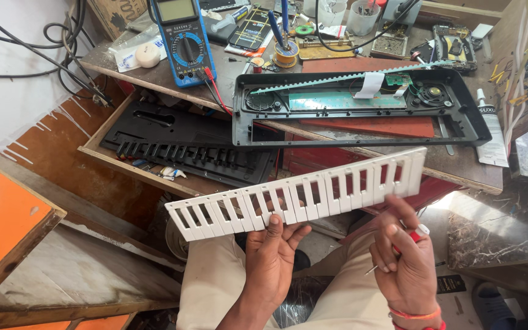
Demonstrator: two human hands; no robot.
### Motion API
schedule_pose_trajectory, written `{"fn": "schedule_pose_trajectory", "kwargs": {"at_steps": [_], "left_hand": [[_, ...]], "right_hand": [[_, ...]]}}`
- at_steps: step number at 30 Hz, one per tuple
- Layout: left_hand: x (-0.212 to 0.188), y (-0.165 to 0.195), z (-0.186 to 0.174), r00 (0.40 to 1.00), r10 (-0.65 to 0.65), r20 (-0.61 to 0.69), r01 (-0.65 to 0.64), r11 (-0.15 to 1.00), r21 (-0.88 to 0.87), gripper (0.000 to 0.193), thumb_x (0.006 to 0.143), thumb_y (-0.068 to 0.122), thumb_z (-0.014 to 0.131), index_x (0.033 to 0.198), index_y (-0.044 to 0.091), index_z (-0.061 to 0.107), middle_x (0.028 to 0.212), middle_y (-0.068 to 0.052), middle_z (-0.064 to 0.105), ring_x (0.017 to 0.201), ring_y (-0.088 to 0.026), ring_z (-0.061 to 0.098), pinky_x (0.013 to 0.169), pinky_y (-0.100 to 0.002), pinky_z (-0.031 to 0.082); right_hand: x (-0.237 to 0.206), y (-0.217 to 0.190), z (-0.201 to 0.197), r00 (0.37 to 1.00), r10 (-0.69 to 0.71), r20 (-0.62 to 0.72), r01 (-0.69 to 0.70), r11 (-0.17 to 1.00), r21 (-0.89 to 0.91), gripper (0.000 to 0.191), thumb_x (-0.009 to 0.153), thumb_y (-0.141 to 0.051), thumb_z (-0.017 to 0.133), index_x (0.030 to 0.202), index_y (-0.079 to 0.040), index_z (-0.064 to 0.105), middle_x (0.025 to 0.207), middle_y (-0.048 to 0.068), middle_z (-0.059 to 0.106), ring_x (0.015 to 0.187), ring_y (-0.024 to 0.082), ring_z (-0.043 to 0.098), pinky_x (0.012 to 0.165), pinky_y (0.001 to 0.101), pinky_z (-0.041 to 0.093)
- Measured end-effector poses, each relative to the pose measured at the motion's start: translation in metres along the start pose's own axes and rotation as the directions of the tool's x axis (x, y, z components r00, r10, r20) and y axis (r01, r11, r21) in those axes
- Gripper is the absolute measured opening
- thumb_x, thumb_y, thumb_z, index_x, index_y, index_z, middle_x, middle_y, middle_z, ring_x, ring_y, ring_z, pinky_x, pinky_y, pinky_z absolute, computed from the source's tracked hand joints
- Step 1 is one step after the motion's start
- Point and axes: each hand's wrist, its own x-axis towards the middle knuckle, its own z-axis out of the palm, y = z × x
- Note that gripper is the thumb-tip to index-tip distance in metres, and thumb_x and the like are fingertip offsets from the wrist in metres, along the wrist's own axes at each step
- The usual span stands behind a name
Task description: The person works on a small keyboard instrument at a cluttered workbench. They use a screwdriver to loosen parts, lift the white key assembly out of the casing, hold and turn it over in both hands, then seat it back into the housing and press the keys while continuing to work on the mechanism with the screwdriver.
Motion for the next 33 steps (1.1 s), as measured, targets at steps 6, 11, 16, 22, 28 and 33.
{"fn": "schedule_pose_trajectory", "kwargs": {"at_steps": [6,11,16,22,28,33], "left_hand": [[0.001,0.0,0.0,1.0,0.006,-0.009,-0.006,1.0,-0.016,0.036,0.102,0.026,0.059,0.13,0.002,0.06,0.123,-0.013,0.07,0.112,-0.023,0.07,0.096,-0.04,0.057],[0.001,0.001,-0.001,0.999,0.004,-0.037,-0.004,1.0,-0.01,0.037,0.101,0.026,0.06,0.131,0.003,0.059,0.123,-0.013,0.07,0.111,-0.023,0.07,0.094,-0.039,0.057],[0.002,0.001,-0.001,1.0,0.01,-0.009,-0.01,0.999,-0.031,0.038,0.102,0.026,0.059,0.131,0.001,0.059,0.124,-0.013,0.07,0.111,-0.023,0.07,0.095,-0.039,0.057],[0.002,0.002,0.0,1.0,0.011,-0.016,-0.012,1.0,-0.028,0.037,0.103,0.025,0.059,0.132,0.002,0.059,0.124,-0.012,0.07,0.111,-0.022,0.07,0.095,-0.039,0.057],[0.002,0.002,0.002,1.0,0.006,-0.022,-0.007,1.0,-0.017,0.037,0.102,0.025,0.058,0.132,0.002,0.059,0.124,-0.012,0.07,0.11,-0.022,0.07,0.094,-0.04,0.057],[0.002,0.001,0.0,1.0,-0.016,-0.018,0.016,1.0,0.022,0.035,0.103,0.026,0.058,0.127,0.001,0.061,0.122,-0.012,0.071,0.111,-0.022,0.07,0.094,-0.04,0.057]], "right_hand": [[0.003,-0.008,-0.005,0.998,-0.037,0.046,0.034,0.997,0.076,0.013,0.105,-0.002,0.061,0.094,-0.007,0.056,0.084,0.002,0.055,0.053,0.007,0.04,0.046,0.0231,0.034],[0.004,-0.014,-0.015,0.997,-0.031,0.075,0.022,0.992,0.125,0.012,0.105,-0.003,0.061,0.095,-0.007,0.056,0.084,0.001,0.054,0.055,0.008,0.041,0.048,0.0233,0.035],[0.004,-0.015,-0.025,0.997,-0.064,0.053,0.059,0.994,0.091,0.015,0.107,-0.002,0.06,0.093,-0.006,0.056,0.082,0.0,0.053,0.054,0.007,0.039,0.048,0.0232,0.035],[0.004,-0.016,-0.029,0.993,-0.067,0.1,0.053,0.989,0.137,0.02,0.11,-0.003,0.06,0.091,-0.004,0.056,0.084,0.002,0.057,0.056,0.008,0.039,0.05,0.0243,0.035],[0.008,-0.019,-0.02,1.0,-0.012,0.008,0.011,0.995,0.101,0.004,0.105,-0.006,0.061,0.103,-0.007,0.057,0.09,0.001,0.058,0.053,0.006,0.038,0.047,0.0216,0.034],[0.007,-0.022,-0.012,1.0,0.02,-0.023,-0.018,0.996,0.093,0.009,0.101,-0.011,0.059,0.108,-0.007,0.062,0.107,0.005,0.066,0.052,0.005,0.038,0.047,0.0206,0.034]]}}
